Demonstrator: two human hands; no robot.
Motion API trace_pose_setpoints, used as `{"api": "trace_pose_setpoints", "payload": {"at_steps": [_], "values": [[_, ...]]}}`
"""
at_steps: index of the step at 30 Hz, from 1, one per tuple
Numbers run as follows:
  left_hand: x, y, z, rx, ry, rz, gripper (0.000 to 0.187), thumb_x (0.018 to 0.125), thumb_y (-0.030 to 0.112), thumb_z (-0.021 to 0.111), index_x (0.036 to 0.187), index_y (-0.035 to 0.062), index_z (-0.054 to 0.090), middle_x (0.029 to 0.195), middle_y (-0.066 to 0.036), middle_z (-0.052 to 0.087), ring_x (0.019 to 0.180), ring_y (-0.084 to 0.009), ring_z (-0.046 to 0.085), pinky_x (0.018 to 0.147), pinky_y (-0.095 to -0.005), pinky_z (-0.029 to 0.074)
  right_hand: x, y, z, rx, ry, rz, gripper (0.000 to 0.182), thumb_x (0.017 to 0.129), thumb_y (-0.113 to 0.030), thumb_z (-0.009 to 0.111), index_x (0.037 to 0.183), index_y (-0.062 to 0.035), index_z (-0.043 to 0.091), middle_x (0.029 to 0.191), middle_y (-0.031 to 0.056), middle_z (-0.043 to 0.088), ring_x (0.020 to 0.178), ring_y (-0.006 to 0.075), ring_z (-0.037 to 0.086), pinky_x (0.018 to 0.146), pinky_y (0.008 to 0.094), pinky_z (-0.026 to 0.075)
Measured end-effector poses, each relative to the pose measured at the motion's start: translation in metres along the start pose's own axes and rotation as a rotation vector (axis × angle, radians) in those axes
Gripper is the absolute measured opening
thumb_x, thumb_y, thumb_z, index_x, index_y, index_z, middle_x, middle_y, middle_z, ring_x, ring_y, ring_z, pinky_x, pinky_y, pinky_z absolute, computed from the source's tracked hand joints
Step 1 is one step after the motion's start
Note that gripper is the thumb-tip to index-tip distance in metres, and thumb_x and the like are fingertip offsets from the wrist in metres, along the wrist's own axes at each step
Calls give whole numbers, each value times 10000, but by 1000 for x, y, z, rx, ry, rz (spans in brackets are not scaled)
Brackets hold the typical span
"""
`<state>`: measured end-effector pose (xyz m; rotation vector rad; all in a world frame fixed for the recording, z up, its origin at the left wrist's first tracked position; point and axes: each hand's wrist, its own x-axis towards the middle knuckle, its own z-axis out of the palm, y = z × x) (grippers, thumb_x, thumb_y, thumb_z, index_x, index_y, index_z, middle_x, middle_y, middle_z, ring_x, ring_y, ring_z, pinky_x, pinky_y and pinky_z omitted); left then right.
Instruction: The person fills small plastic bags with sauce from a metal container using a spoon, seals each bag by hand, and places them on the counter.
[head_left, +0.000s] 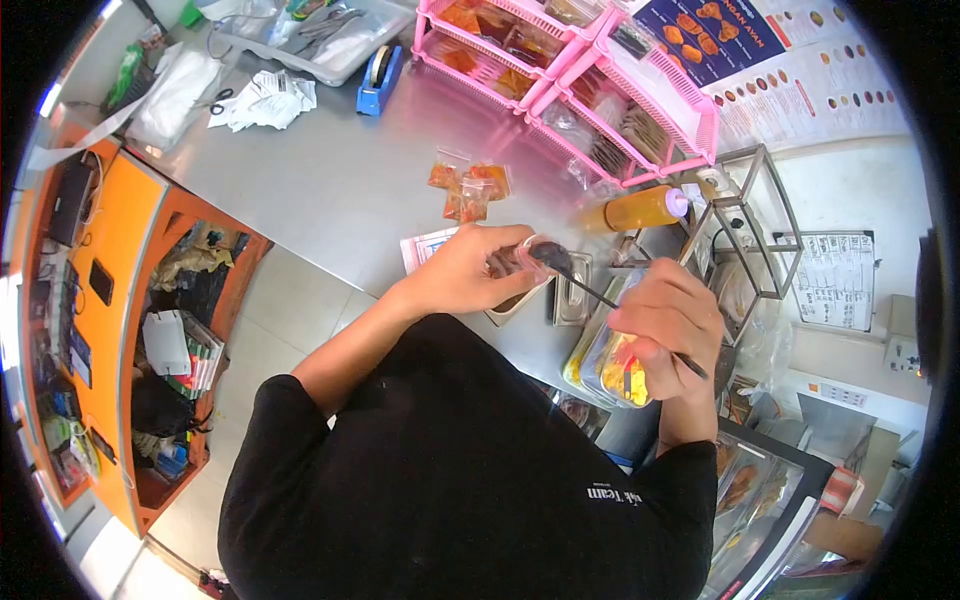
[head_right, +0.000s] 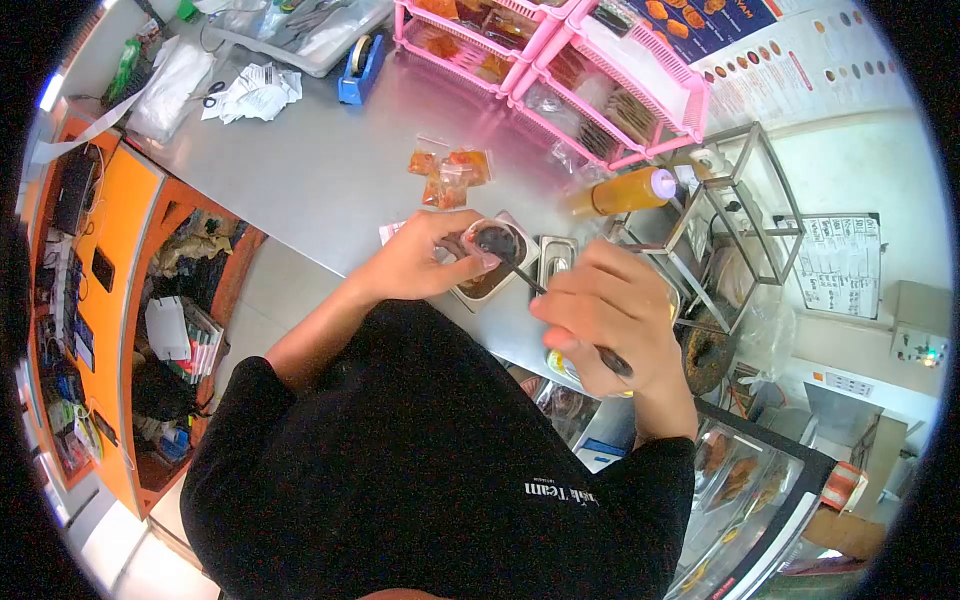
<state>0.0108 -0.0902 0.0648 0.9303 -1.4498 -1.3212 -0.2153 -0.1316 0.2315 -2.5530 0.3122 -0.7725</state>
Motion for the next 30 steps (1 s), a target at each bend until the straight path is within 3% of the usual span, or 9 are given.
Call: {"api": "trace_pose_setpoints", "payload": {"at_steps": [3,6,8,12,15,18,21,27,30], "values": [[1,-4,1,76,46,105,259,947,158,778,1128,-12,704,813,-79,707,721,-98,669,679,-283,553,5,13,6,82,-23,57,205,983,-206,690,889,-26,719,831,103,685,703,289,615,630,384,469],[2,-8,0,34,28,68,277,946,161,783,1157,-2,706,820,-64,713,747,-91,670,681,-277,550,7,26,0,184,41,100,229,1027,-184,637,895,-13,714,848,98,694,717,257,614,670,371,469],[2,-6,-1,-49,24,54,278,945,162,788,1156,-2,709,837,-54,719,764,-88,671,690,-276,554,7,30,-5,327,140,149,268,1053,-200,614,896,-7,714,861,86,694,738,220,614,686,351,465],[2,-3,-3,-170,-53,-68,322,942,136,791,1220,6,696,905,-50,733,794,-96,690,714,-273,573,15,38,10,321,69,457,334,1077,-309,611,930,-24,706,869,50,660,784,115,582,688,302,443],[3,0,-15,-325,-263,-176,358,1010,90,696,1341,-20,613,1041,-124,745,880,-173,743,805,-308,614,13,64,6,500,222,660,360,1097,-352,576,927,-54,687,845,17,648,747,87,551,672,276,418],[3,5,-26,-596,-310,-269,348,1062,166,629,1355,-19,590,1053,-145,741,879,-236,777,782,-335,634,14,84,-3,579,265,650,380,1102,-387,564,918,-75,677,794,-14,627,698,52,517,625,221,370],[4,14,-27,-511,-324,-323,371,1099,252,565,1352,-19,579,1041,-150,739,886,-288,792,765,-352,647,16,81,9,558,301,777,402,1095,-420,572,921,-73,680,769,-20,615,650,44,495,581,206,339],[8,20,-24,-520,-280,-438,422,1110,309,555,1386,-9,573,1177,-262,739,901,-316,796,803,-354,661,12,90,3,601,293,789,358,1088,-389,598,953,-73,699,818,-6,670,643,39,542,547,208,348],[11,17,-25,-556,-276,-509,506,1066,367,643,1379,-22,568,1191,-205,731,981,-303,788,835,-372,665,11,95,10,614,267,824,365,1093,-373,592,955,-55,706,810,9,675,626,37,538,541,205,333]]}}
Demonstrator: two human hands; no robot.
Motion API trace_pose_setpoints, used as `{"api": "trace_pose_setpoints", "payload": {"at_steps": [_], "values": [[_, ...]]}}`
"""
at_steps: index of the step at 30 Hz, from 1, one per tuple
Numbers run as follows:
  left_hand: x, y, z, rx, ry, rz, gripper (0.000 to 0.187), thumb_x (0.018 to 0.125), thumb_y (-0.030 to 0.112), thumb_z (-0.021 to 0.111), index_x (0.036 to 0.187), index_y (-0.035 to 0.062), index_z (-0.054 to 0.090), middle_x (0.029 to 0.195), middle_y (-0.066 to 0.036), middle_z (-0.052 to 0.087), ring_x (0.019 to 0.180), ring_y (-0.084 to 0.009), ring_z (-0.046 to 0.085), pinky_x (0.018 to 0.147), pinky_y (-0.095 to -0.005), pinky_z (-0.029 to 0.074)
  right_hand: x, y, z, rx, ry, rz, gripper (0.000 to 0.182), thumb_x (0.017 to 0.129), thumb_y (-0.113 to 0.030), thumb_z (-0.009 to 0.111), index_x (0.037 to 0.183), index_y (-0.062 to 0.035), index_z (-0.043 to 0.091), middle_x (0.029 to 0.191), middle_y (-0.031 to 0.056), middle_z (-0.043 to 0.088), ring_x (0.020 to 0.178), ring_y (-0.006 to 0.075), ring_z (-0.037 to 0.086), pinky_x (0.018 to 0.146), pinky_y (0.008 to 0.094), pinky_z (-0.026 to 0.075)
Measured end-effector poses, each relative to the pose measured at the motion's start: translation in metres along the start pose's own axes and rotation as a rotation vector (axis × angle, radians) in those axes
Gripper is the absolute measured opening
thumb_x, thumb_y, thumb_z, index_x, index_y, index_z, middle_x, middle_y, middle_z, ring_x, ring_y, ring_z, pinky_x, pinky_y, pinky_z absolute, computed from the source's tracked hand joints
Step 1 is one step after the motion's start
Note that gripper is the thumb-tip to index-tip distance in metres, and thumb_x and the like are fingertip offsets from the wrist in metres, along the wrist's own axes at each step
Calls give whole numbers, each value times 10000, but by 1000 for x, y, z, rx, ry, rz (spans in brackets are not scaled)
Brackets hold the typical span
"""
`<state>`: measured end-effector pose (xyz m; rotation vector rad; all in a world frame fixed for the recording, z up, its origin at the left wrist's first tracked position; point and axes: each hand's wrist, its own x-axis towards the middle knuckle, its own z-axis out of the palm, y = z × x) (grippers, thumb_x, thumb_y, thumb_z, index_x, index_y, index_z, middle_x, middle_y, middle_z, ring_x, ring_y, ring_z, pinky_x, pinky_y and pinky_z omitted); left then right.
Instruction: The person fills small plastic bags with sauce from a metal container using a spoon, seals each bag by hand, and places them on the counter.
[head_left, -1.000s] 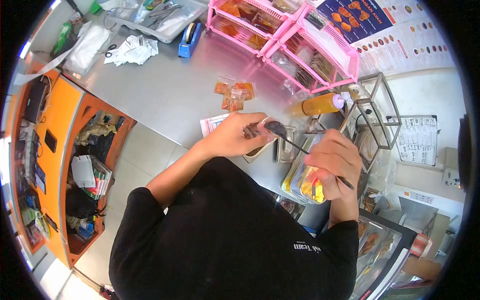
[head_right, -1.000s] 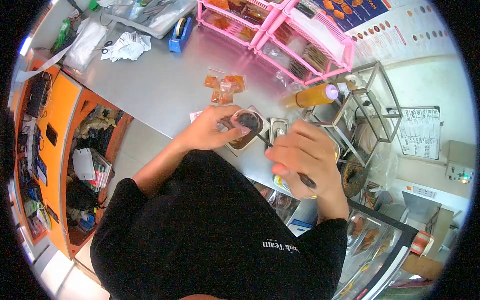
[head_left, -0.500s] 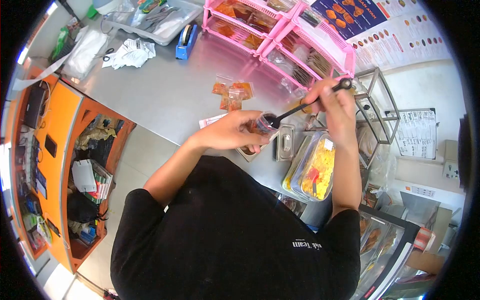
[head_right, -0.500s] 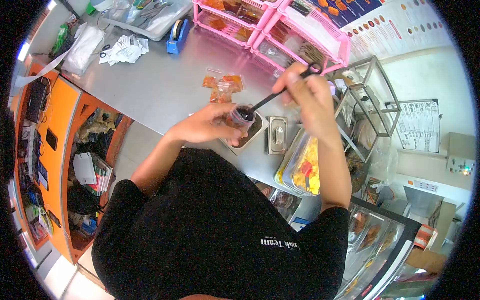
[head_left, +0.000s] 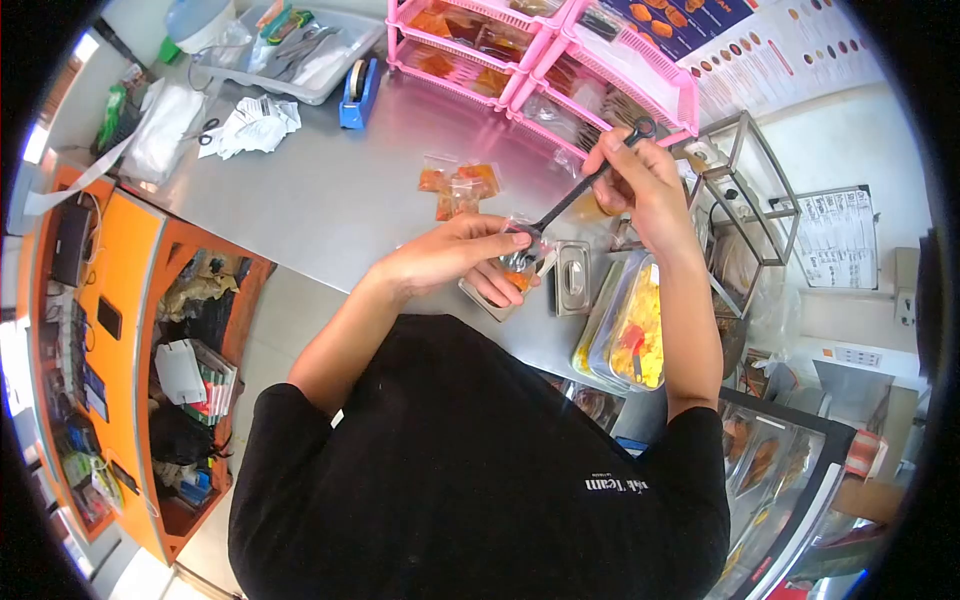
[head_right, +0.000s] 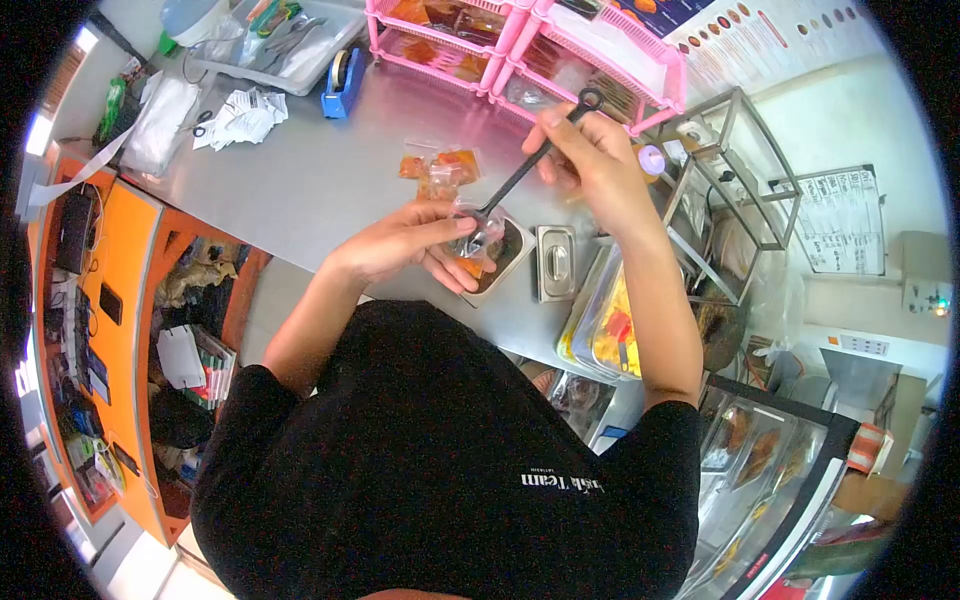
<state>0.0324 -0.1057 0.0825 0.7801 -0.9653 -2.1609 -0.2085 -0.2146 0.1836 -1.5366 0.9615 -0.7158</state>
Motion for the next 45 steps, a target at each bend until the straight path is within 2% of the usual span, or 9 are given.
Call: {"api": "trace_pose_setpoints", "payload": {"at_steps": [2,6,15,24,30,33,38,41,45], "values": [[1,-1,0,-110,-33,4,485,1059,326,659,1369,-36,567,1209,-215,723,1030,-316,776,888,-386,656,3,-6,0,27,56,-13,381,1091,-378,594,945,-43,700,720,13,632,592,47,509,534,212,310],[5,-9,-10,-218,-163,93,407,1044,194,683,1359,-37,568,1251,-233,706,1119,-325,750,996,-408,622,10,-3,-21,75,8,-64,330,1107,-352,576,966,-69,670,833,12,658,639,76,539,575,237,366],[4,-12,-5,252,47,264,164,1027,164,736,1103,19,729,989,-40,766,941,-106,721,794,-274,582,5,-5,-19,123,-6,-122,395,1106,-386,562,922,-60,690,675,9,595,605,64,525,549,229,316],[7,-6,3,184,75,385,383,996,43,735,1371,-4,671,1169,-65,765,1027,-112,719,880,-279,590,1,-20,-23,32,-66,-215,376,1110,-346,571,940,-33,691,768,21,628,655,82,552,582,245,355],[7,-3,4,199,93,354,403,974,17,749,1364,-26,655,1232,-80,745,1072,-141,720,904,-306,605,-2,-22,-16,-67,-61,-219,374,1102,-361,577,946,-44,699,733,14,629,634,61,539,575,224,326],[2,-1,0,213,118,337,366,1004,68,724,1352,-25,660,1239,-105,744,1098,-170,721,903,-333,622,-2,-14,-36,42,116,-231,360,1096,-352,591,943,-45,698,736,16,628,623,65,532,570,230,331],[1,-16,-20,70,261,307,318,1051,144,661,1324,-19,669,1244,-142,735,1129,-217,719,928,-384,634,-16,39,-73,263,317,-175,377,1085,-375,603,931,-45,697,690,20,598,588,74,474,562,247,329],[-3,-35,-35,38,351,316,316,1047,141,663,1321,-16,663,1235,-143,734,1129,-226,720,958,-394,626,-37,105,-69,-2,377,14,355,1091,-354,603,948,-48,714,694,9,600,607,78,504,583,261,381],[-8,-58,-51,0,474,307,329,1008,96,714,1311,-24,670,1192,-116,732,1090,-186,710,963,-371,608,-64,193,-13,-427,201,14,306,1078,-299,620,1015,-26,740,763,38,664,693,118,601,662,288,477]]}}
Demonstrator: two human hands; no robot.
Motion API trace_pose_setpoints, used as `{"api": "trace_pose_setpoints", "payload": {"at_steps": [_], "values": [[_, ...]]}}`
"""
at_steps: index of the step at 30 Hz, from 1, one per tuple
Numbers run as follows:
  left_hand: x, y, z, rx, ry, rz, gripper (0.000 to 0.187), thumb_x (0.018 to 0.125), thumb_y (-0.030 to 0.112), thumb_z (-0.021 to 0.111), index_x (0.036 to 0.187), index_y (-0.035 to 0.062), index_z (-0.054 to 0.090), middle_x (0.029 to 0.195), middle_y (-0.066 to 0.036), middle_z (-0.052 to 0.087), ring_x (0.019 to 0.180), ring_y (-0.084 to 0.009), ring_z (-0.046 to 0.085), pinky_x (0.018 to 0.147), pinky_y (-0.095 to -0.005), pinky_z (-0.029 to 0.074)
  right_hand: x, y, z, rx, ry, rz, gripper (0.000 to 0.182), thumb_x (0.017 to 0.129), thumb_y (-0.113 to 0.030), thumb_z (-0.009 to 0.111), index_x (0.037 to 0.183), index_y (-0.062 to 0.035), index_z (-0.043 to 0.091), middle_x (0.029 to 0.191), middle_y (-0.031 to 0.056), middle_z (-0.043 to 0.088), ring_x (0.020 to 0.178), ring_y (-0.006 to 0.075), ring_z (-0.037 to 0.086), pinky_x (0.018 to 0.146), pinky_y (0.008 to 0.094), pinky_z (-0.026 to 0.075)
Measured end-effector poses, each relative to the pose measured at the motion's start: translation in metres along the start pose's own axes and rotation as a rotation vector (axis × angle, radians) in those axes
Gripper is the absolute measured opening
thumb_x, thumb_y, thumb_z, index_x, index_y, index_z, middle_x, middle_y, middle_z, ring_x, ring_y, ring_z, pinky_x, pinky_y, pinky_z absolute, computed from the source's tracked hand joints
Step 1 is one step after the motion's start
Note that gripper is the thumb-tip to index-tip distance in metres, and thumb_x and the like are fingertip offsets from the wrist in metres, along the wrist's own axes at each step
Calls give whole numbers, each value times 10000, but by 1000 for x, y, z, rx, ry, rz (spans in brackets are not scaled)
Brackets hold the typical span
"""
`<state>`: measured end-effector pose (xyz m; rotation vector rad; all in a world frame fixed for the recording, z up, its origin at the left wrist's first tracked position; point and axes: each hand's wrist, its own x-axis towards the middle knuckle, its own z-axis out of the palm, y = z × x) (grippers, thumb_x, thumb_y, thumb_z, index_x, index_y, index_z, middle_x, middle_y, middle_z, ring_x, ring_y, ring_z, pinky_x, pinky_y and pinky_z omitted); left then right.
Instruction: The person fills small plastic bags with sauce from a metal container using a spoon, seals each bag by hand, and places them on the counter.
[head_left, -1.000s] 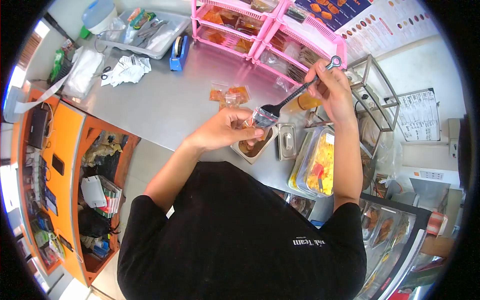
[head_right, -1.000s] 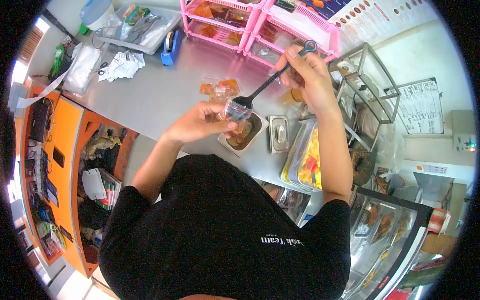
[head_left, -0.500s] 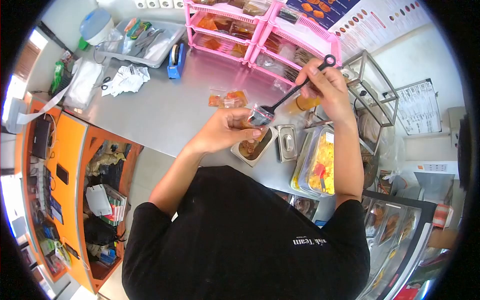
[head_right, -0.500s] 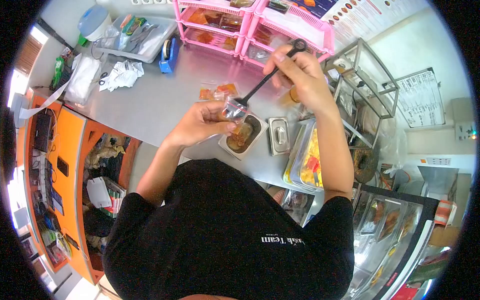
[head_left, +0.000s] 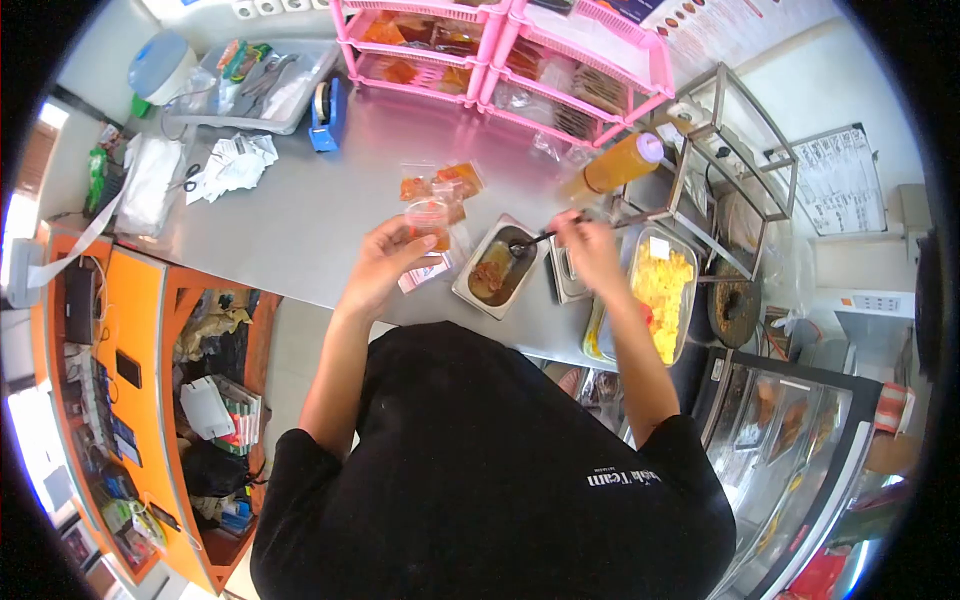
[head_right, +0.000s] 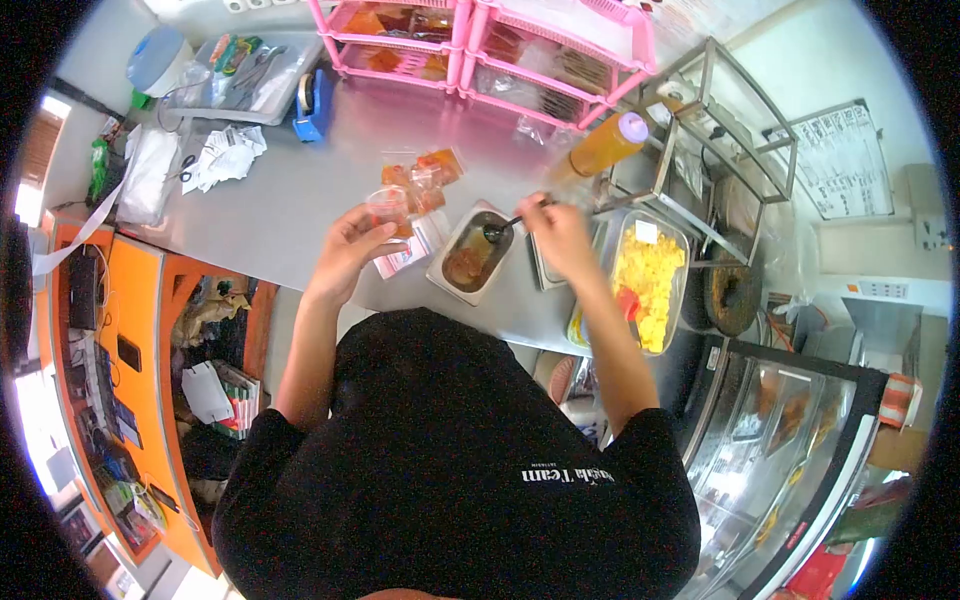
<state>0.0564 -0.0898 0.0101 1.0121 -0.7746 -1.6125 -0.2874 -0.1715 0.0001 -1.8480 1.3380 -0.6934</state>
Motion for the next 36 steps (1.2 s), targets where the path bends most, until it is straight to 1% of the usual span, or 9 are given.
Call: {"api": "trace_pose_setpoints", "payload": {"at_steps": [2,5,8,14,20,26,29,32,36], "values": [[-1,-11,-3,12,56,-10,316,997,85,725,1291,-21,673,1168,-106,731,1071,-177,707,958,-367,605,-17,-3,30,-30,-65,65,244,1036,-257,663,1020,-27,744,865,107,727,741,196,669,702,327,519],[-7,-18,-2,28,103,-19,299,992,78,732,1269,-18,679,1138,-90,732,1050,-164,701,950,-358,599,-25,13,57,-218,7,-300,207,1007,-229,687,1021,-33,753,953,149,755,817,299,715,748,380,559],[-11,-27,-5,56,125,-29,291,991,77,734,1260,-17,680,1121,-82,734,1035,-153,694,935,-350,592,-31,11,56,-187,-23,-269,214,1006,-227,684,1025,-26,754,989,158,765,885,357,720,768,422,576],[-10,-41,-5,133,134,-25,292,1013,83,696,1291,-1,667,1154,-92,748,1049,-167,705,941,-338,578,-31,3,53,-1,-56,-105,231,1012,-244,685,1013,-25,757,994,157,765,912,333,719,752,429,578],[-6,-43,1,149,116,-32,324,1024,90,684,1333,-3,655,1164,-87,744,1055,-163,701,945,-341,576,-40,15,80,-25,-115,-197,257,1018,-268,681,999,-25,763,989,156,767,917,342,719,812,423,574],[-4,-39,6,144,98,-62,316,1018,99,708,1319,7,672,1162,-53,736,1046,-120,672,925,-316,563,-52,9,82,-12,-140,-146,259,1017,-264,676,992,-21,762,1003,164,769,939,367,714,843,435,571],[-1,-39,9,162,92,-75,310,1022,105,705,1315,8,672,1160,-51,734,1054,-121,671,932,-319,561,-54,7,81,-1,-157,-120,286,1033,-277,666,1006,-6,752,981,162,777,907,314,738,826,402,572],[-1,-39,10,166,84,-80,305,1024,106,701,1312,8,671,1148,-49,732,1051,-121,669,935,-320,558,-65,28,93,405,-134,123,326,1070,-293,628,1030,10,744,910,122,777,868,212,744,804,333,562],[0,-42,6,173,64,-84,296,1027,109,698,1304,8,671,1133,-47,732,1039,-120,666,935,-320,556,-61,48,86,549,16,172,340,1107,-301,577,1035,-13,744,828,59,740,690,84,595,655,244,454]]}}
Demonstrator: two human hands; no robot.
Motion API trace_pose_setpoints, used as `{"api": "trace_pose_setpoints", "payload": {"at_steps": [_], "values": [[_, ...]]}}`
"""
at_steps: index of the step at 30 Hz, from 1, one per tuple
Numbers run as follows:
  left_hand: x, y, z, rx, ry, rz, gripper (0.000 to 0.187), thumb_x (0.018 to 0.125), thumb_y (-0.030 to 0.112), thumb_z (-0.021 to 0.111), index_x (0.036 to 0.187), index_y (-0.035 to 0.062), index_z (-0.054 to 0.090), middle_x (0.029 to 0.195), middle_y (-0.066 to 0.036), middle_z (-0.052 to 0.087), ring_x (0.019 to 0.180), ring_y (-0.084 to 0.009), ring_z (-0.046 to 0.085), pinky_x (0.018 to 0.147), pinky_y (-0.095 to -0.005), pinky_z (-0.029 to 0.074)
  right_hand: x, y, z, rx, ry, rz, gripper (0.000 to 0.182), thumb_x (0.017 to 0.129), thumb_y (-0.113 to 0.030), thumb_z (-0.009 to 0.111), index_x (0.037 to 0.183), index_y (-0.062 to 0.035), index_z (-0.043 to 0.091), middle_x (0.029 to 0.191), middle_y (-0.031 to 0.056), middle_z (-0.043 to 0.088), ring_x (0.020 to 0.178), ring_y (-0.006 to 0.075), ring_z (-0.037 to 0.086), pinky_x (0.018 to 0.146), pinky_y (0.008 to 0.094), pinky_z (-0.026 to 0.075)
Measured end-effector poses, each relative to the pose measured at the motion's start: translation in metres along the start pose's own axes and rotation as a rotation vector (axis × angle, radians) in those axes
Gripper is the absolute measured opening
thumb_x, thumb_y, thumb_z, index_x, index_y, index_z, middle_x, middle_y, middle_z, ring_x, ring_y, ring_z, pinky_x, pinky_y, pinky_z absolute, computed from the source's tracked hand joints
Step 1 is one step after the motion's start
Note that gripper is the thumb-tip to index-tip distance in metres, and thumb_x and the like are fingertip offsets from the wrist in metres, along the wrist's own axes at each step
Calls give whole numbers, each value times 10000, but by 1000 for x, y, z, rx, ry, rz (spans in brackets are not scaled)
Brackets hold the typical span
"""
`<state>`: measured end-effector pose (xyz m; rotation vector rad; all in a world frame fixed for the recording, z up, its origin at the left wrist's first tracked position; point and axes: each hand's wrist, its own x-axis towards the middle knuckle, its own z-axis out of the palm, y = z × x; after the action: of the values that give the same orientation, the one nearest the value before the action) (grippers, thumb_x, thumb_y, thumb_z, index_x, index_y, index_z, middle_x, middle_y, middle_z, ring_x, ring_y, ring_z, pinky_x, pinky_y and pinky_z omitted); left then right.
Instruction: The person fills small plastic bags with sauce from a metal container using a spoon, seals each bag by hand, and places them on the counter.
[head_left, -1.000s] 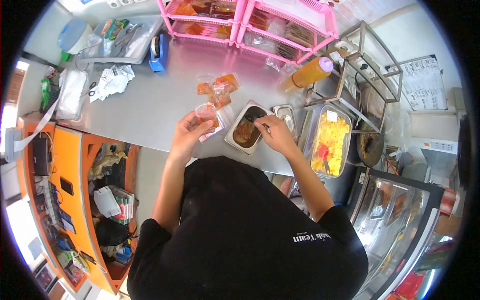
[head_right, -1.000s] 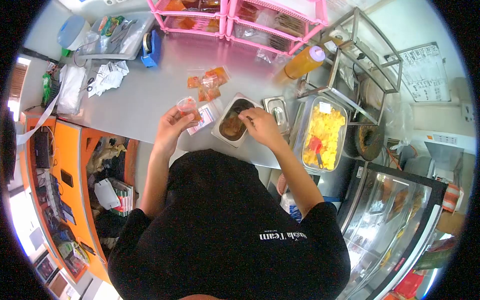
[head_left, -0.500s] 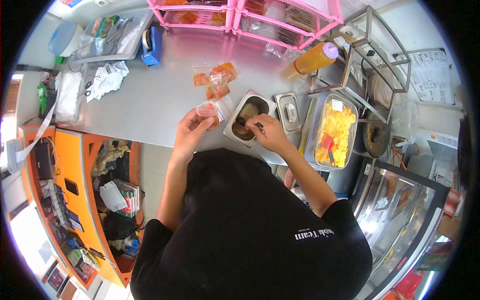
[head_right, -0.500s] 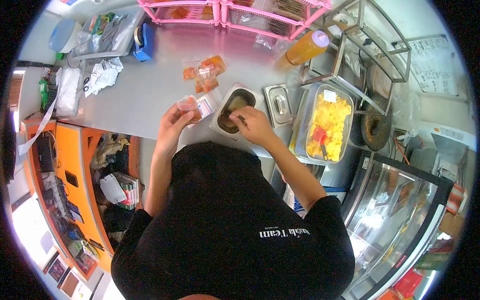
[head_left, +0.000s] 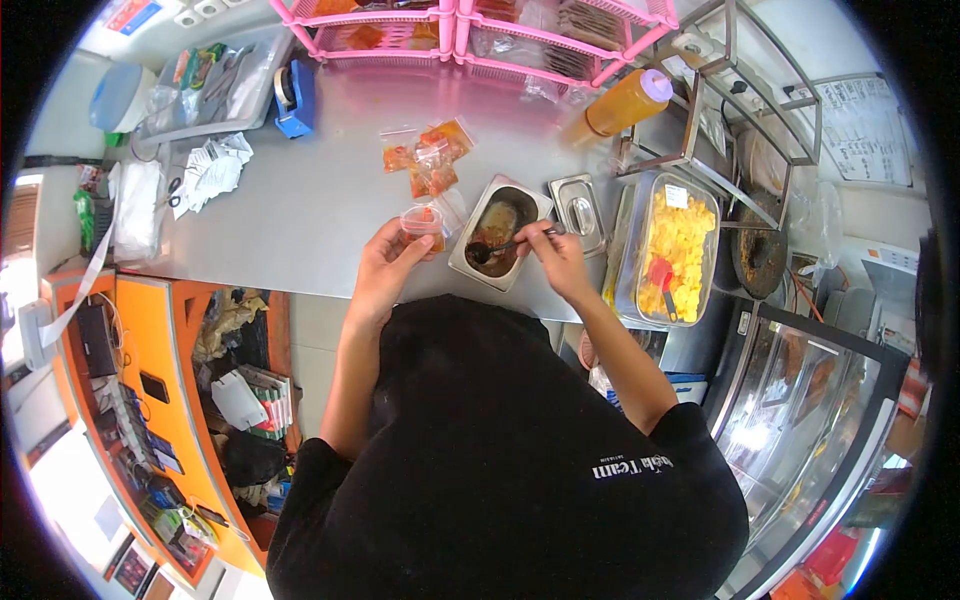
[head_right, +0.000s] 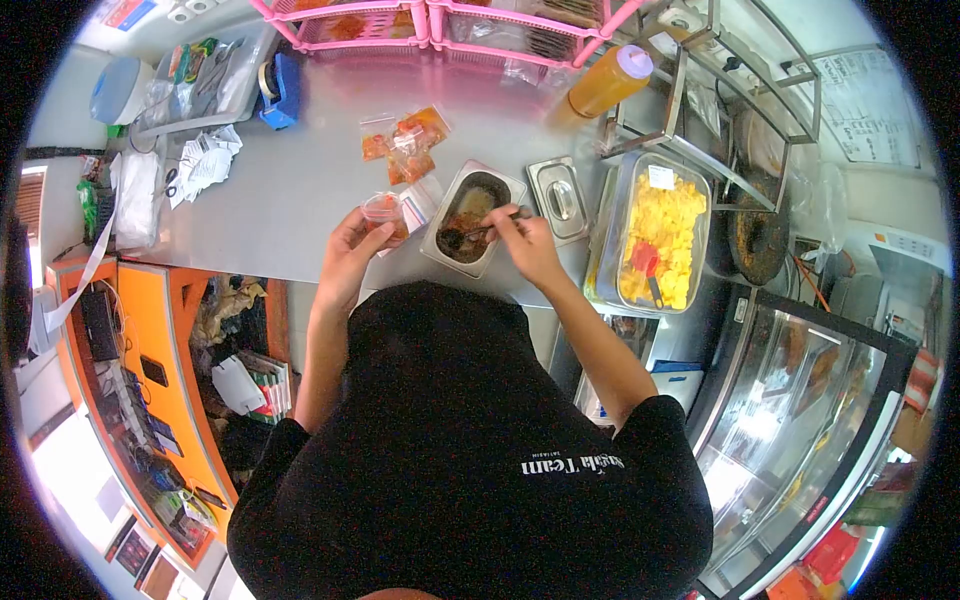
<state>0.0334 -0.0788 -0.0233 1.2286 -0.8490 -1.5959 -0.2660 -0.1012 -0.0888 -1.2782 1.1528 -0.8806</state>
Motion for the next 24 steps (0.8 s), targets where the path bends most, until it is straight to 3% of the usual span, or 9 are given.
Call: {"api": "trace_pose_setpoints", "payload": {"at_steps": [2,3,7,10,15,19,24], "values": [[0,-1,0,6,0,-8,290,1028,113,698,1297,7,672,1131,-47,731,1030,-120,666,936,-317,554,0,-1,-14,86,35,113,334,1116,-299,560,1030,-35,746,795,42,715,619,58,495,587,232,378],[0,-1,0,8,0,-11,287,1029,115,697,1293,6,672,1130,-46,731,1025,-121,667,936,-315,553,-1,-3,-14,150,74,127,327,1116,-320,556,1029,-58,733,767,43,699,582,43,393,545,245,288],[0,-1,-1,45,-11,-19,284,1020,113,711,1281,6,674,1124,-43,733,1028,-112,666,942,-304,544,-3,-5,-31,319,208,281,370,1108,-375,558,1010,-48,698,746,54,680,558,58,394,529,254,289],[1,-6,1,93,-30,-3,299,1014,109,717,1293,12,670,1120,-46,734,1033,-113,669,954,-301,537,-4,-10,-43,408,294,257,385,1105,-387,563,1012,-36,689,748,76,679,551,69,396,526,257,285],[9,-14,4,205,-110,18,352,1010,100,711,1344,8,651,1137,-58,737,1044,-121,676,965,-310,537,-7,-48,-64,506,308,131,372,1099,-362,579,1036,-11,684,797,133,716,612,100,480,573,261,337],[12,13,14,308,-235,41,397,999,92,714,1379,7,639,1147,-69,744,1060,-123,680,964,-309,537,-11,-101,-68,502,332,-3,373,1097,-354,587,1035,2,678,795,123,717,640,123,532,644,266,410],[15,33,27,312,-359,49,407,984,86,729,1372,0,640,1138,-73,747,1059,-125,684,960,-303,539,-16,-159,-59,232,224,-252,340,1113,-301,549,1012,-10,694,845,112,722,748,144,638,664,289,431]]}}
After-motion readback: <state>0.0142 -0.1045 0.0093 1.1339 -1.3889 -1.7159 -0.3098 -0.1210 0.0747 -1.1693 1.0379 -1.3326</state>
